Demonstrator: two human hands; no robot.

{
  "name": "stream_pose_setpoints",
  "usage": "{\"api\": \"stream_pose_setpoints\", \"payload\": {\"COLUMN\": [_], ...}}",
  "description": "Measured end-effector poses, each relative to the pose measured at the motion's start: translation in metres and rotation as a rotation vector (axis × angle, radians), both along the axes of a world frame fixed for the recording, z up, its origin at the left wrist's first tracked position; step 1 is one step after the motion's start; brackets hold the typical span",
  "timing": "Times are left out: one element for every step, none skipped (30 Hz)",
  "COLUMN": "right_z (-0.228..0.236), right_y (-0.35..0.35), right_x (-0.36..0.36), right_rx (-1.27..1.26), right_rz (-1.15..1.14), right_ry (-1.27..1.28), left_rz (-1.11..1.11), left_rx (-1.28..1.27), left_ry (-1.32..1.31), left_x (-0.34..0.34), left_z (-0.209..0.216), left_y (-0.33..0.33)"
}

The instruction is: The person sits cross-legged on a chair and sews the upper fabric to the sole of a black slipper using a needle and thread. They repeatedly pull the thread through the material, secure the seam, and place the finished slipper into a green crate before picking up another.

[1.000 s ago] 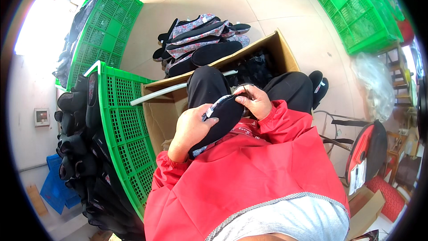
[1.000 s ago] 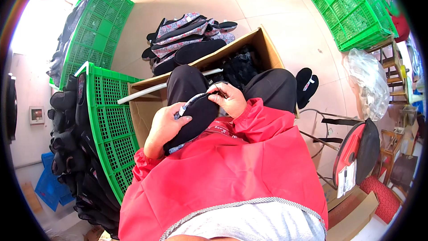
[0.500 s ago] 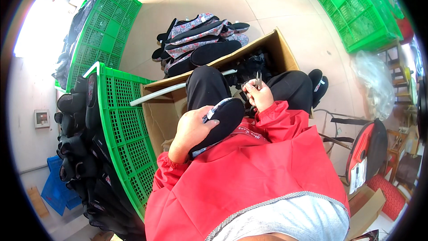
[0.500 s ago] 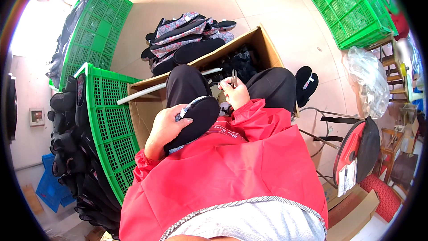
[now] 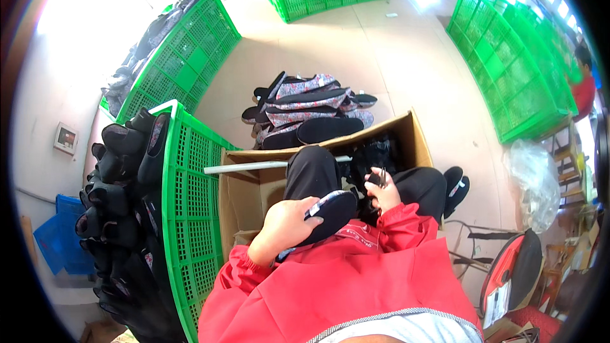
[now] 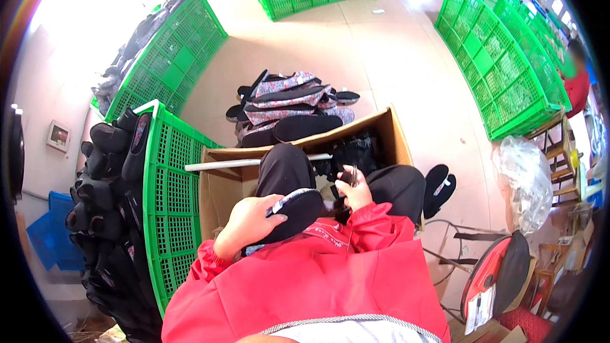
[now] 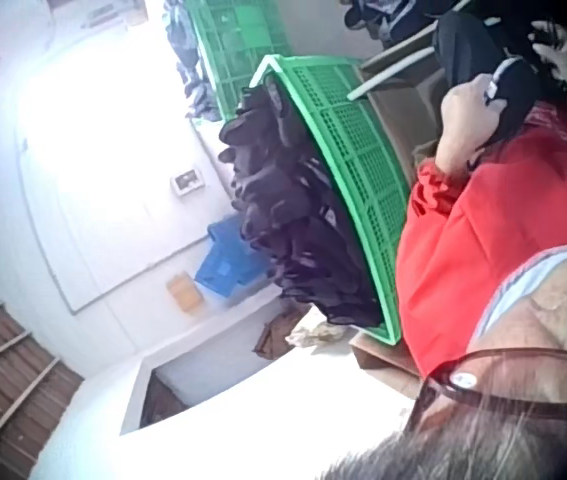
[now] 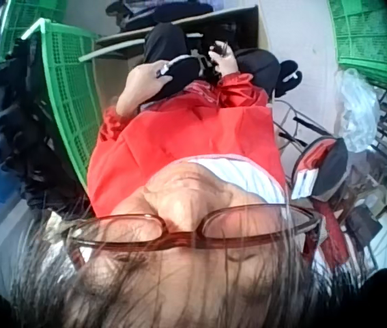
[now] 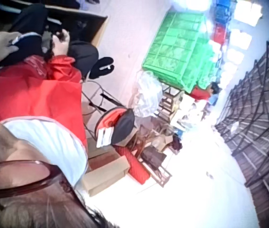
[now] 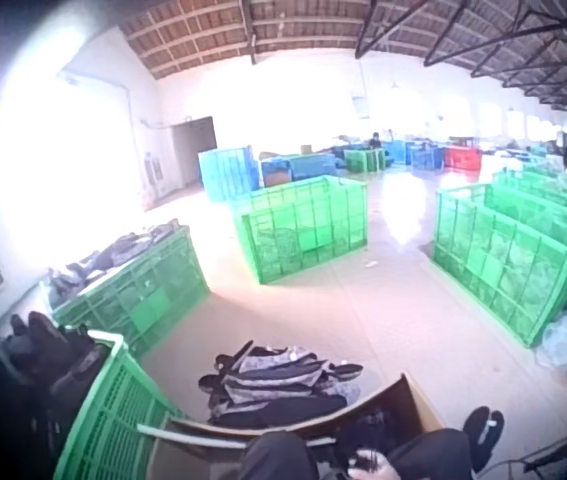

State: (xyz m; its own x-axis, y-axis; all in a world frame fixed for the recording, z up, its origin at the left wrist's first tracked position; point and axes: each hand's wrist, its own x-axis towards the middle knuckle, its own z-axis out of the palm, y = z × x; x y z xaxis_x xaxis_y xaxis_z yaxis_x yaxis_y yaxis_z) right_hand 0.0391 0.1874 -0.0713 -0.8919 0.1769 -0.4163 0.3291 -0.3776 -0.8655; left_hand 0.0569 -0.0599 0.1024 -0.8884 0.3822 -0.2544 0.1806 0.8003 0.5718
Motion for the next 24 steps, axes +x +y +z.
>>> {"api": "stream_pose_setpoints", "payload": {"right_z": [0.003,0.006,0.008,0.011,0.013,0.029,0.041,0.036,0.043,0.052,0.054,0.058,0.062,0.066,0.076,0.085,0.073,0.062,0.067,0.072,0.07,0.074,0.074,0.072], "right_y": [0.005,0.006,0.008,0.01,0.01,0.008,0.002,-0.002,-0.006,-0.009,-0.009,-0.008,-0.006,-0.003,0.001,0.0,0.01,0.022,0.025,0.026,0.03,0.035,0.039,0.045], "right_x": [0.001,0.002,0.003,0.002,0.004,0.007,0.009,0.009,0.009,0.01,0.01,0.01,0.01,0.01,0.008,0.007,0.005,0.005,0.003,0.0,-0.002,-0.002,-0.005,-0.004], "right_rx": [-0.103,-0.145,-0.204,-0.261,-0.236,-0.202,-0.238,-0.312,-0.371,-0.429,-0.467,-0.491,-0.514,-0.536,-0.496,-0.395,-0.439,-0.478,-0.437,-0.398,-0.311,-0.207,-0.167,-0.126], "right_rz": [0.095,0.188,0.292,0.395,0.446,0.484,0.516,0.512,0.543,0.574,0.64,0.583,0.526,0.47,0.43,0.347,0.381,0.404,0.365,0.326,0.18,0.133,0.06,-0.022], "right_ry": [-0.062,-0.085,-0.072,-0.059,-0.035,-0.012,-0.008,0.006,0.002,-0.003,0.042,-0.005,-0.052,-0.1,-0.134,-0.104,0.007,0.118,0.123,0.13,0.097,0.091,0.161,0.227], "left_rz": [-0.004,-0.009,-0.005,-0.002,0.0,-0.033,-0.047,-0.063,-0.083,-0.11,-0.137,-0.161,-0.167,-0.179,-0.195,-0.21,-0.229,-0.276,-0.305,-0.333,-0.349,-0.353,-0.324,-0.302], "left_rx": [-0.037,-0.075,-0.085,-0.095,-0.105,-0.107,-0.133,-0.158,-0.213,-0.186,-0.158,-0.13,-0.113,-0.072,-0.058,-0.044,-0.069,-0.011,0.031,0.071,0.134,0.168,0.257,0.353], "left_ry": [0.052,0.103,0.176,0.248,0.32,0.395,0.465,0.535,0.566,0.651,0.736,0.822,0.846,0.895,0.912,0.927,0.905,0.89,0.873,0.856,0.835,0.76,0.748,0.728], "left_x": [0.003,0.006,0.008,0.009,0.009,0.006,0.009,0.011,0.012,0.01,0.008,0.006,0.004,-0.001,-0.006,-0.009,-0.01,-0.013,-0.016,-0.018,-0.02,-0.02,-0.022,-0.025], "left_z": [0.007,0.013,0.016,0.018,0.019,0.016,0.019,0.021,0.015,0.01,0.005,0.0,-0.002,-0.004,-0.007,-0.008,-0.012,-0.015,-0.019,-0.021,-0.02,-0.025,-0.034,-0.043], "left_y": [-0.001,-0.003,-0.003,-0.003,-0.002,0.001,0.002,0.004,0.004,0.005,0.006,0.009,0.012,0.016,0.02,0.023,0.026,0.03,0.035,0.039,0.045,0.05,0.058,0.068]}}
